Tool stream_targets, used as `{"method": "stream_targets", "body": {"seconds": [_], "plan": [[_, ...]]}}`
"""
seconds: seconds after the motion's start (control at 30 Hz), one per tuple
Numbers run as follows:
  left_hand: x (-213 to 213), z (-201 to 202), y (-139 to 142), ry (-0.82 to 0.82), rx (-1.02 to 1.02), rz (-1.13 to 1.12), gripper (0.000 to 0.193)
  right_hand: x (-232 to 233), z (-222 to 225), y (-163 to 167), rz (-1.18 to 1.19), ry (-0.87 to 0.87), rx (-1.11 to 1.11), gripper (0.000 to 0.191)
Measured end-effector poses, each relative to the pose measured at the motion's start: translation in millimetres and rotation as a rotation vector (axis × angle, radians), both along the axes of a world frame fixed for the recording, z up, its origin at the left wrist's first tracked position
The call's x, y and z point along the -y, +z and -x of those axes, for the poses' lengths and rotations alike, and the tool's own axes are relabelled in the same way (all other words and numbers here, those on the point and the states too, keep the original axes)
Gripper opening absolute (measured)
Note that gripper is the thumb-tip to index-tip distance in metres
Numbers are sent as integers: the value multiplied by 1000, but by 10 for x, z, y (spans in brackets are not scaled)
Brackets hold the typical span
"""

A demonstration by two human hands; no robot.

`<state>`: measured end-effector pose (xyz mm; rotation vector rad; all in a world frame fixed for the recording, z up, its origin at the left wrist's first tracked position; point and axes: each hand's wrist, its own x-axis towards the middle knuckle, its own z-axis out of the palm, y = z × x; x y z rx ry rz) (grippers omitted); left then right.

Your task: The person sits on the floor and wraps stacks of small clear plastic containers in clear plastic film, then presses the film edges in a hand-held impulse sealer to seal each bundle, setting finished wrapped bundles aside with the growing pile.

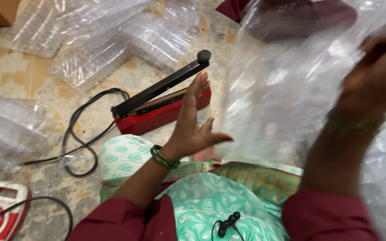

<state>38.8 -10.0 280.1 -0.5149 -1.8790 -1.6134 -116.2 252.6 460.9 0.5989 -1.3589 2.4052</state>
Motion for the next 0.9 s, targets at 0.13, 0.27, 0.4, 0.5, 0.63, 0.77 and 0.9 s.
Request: {"method": "stream_targets", "body": {"seconds": [0.13, 0.27, 0.4, 0.5, 0.63, 0.77, 0.9], "plan": [[-55, -380, 110, 81, -61, -117, 121, 398, -698, -830, 121, 22, 90, 10], [60, -483, -39, 97, 83, -320, 35, 673, -926, -1142, 138, 164, 209, 17], [395, -516, -25, 229, 393, -307, 11, 688, -971, -1157, 55, 180, 179, 17], [512, -520, 129, 404, -124, 185, 6, 446, -983, -1145, -67, 186, 90, 16], [445, -500, 339, 556, -331, 430, 20, -2, -1010, -1227, -151, 231, 107, 9], [237, -474, 424, 533, -346, 484, 39, -452, -936, -1639, -147, 324, 202, 37], [59, -395, 490, 458, -375, 536, 41, -602, -759, -2655, -398, 560, 366, 48]]}}
